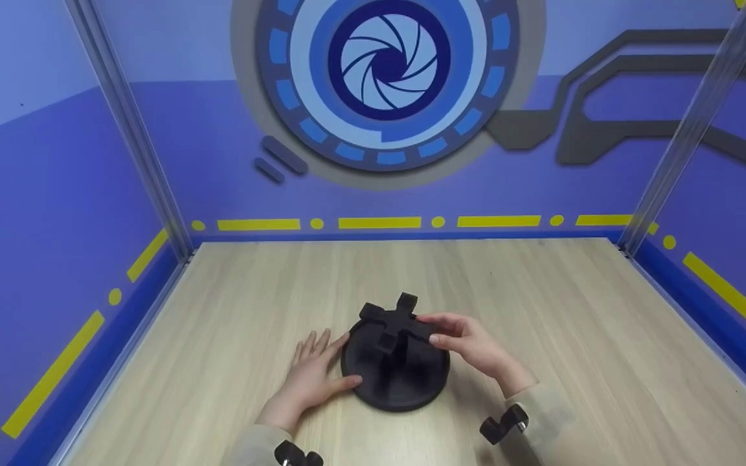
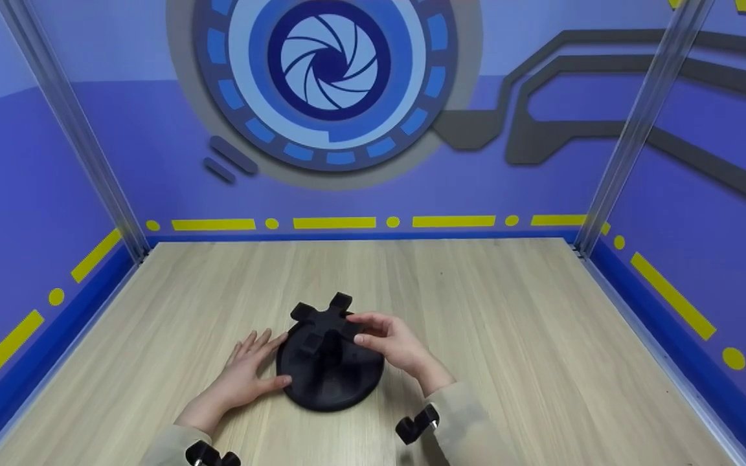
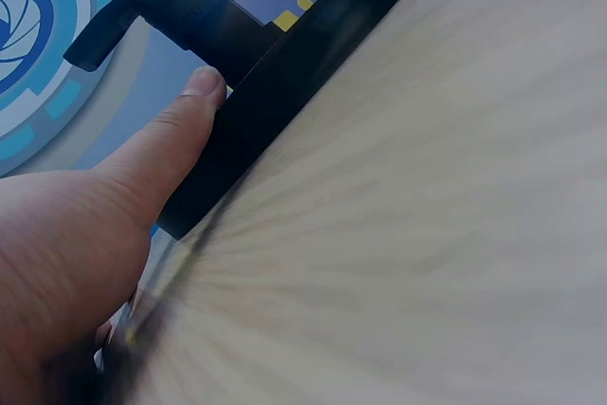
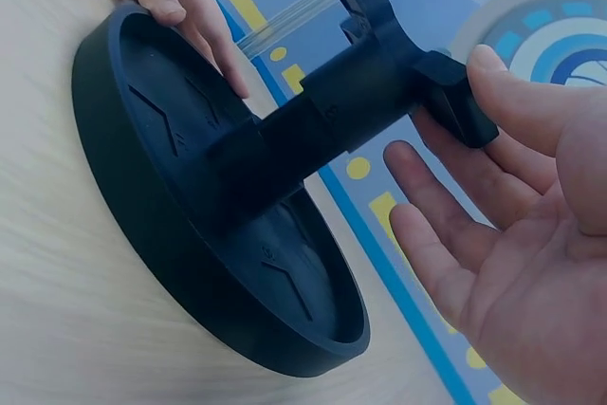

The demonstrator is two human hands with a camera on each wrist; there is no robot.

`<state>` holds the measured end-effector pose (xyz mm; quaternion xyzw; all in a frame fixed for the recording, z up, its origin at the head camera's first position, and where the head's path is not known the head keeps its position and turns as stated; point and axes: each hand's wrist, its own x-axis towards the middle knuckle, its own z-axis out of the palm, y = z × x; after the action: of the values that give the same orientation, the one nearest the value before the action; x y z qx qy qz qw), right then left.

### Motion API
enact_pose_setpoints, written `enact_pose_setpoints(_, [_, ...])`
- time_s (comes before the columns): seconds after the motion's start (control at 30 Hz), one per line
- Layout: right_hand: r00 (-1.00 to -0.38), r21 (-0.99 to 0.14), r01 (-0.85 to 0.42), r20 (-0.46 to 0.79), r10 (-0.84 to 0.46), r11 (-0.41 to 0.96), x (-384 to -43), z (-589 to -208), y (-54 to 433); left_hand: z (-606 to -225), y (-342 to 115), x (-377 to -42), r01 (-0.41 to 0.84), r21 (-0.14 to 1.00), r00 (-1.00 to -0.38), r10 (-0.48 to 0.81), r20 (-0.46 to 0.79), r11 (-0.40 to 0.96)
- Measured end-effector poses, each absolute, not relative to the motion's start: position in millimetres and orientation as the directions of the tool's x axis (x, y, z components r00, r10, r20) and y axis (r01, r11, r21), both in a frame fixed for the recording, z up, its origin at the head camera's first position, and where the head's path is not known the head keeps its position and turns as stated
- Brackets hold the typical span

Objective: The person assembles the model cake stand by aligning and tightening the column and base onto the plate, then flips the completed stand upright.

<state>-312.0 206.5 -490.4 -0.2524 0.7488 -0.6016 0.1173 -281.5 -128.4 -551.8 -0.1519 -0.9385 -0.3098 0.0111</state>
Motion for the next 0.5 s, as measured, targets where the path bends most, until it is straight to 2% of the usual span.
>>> enact_pose_setpoints(0.3, [-0.878, -0.965, -0.216, 0.126, -0.462, 0.147, -301, -489, 200, -553, -128, -281, 0.301, 0.565, -0.952, 0.278, 0.128, 0.768])
enact_pose_setpoints(0.5, [-0.890, -0.947, -0.262, 0.163, -0.426, 0.186, -297, -489, 197, -551, -128, -280, 0.289, 0.583, -0.955, 0.275, 0.114, 0.760])
